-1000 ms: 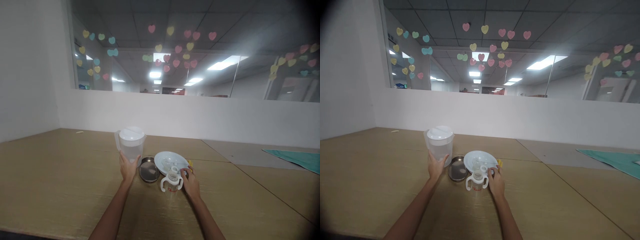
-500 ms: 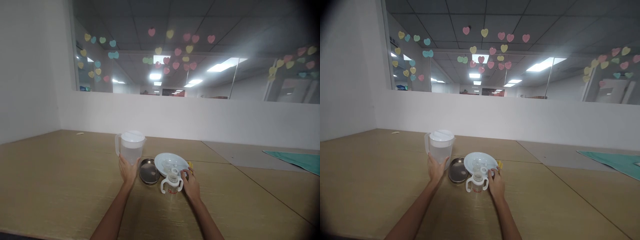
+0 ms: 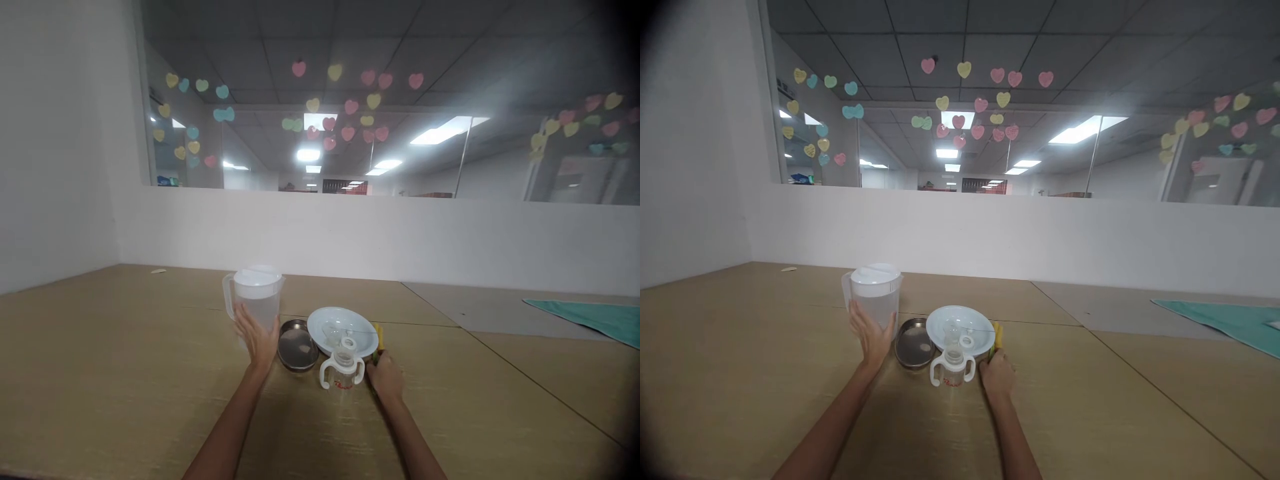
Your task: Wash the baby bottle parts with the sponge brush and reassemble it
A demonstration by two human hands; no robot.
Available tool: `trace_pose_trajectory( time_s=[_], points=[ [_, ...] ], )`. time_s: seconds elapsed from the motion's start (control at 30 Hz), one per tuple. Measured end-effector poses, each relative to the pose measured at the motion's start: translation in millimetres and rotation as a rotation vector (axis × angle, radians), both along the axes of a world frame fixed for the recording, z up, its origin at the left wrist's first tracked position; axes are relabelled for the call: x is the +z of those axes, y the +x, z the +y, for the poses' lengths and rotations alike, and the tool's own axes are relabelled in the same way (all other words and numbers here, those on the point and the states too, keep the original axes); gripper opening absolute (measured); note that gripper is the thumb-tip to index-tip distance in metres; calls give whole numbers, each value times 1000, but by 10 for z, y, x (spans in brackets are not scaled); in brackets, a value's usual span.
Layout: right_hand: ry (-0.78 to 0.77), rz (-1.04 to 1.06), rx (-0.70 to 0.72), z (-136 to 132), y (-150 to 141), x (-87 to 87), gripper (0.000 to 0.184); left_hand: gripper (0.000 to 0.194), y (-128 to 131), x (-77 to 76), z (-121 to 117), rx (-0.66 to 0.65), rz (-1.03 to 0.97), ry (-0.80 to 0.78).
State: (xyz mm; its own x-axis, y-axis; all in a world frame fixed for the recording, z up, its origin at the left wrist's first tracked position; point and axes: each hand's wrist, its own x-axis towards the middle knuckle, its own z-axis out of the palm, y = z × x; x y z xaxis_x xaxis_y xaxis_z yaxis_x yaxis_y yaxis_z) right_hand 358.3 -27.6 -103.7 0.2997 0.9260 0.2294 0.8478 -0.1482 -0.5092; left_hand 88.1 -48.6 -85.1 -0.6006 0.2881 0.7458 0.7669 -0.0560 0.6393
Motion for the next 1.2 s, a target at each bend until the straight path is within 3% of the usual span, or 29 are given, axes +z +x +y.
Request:
trace_pose_trajectory(
  time_s=[0.1,0.17,0.23,0.33,0.5,0.93,1.2],
  points=[
    [-8,-15,-5,-24,-8,-4,42,53,251,122,-22,-370,255,80],
    [-2,-20,-19,-38,-1,-7,45,37,459,152,26,-640,397,-76],
    [3,-25,-30,-49,6,-12,46,35,654,131,112,-782,487,-300],
    [7,-31,-42,-59,10,-21,44,39,847,34,246,-782,509,-478],
    [8,-30,-43,-62,8,-30,42,42,902,-98,304,-752,491,-539],
    [-15,-3,-34,-54,7,-6,42,39,904,-98,283,-708,469,-609],
    [-24,-8,-35,-45,-11,-5,40,38,873,-123,278,-761,464,-593]
  ],
)
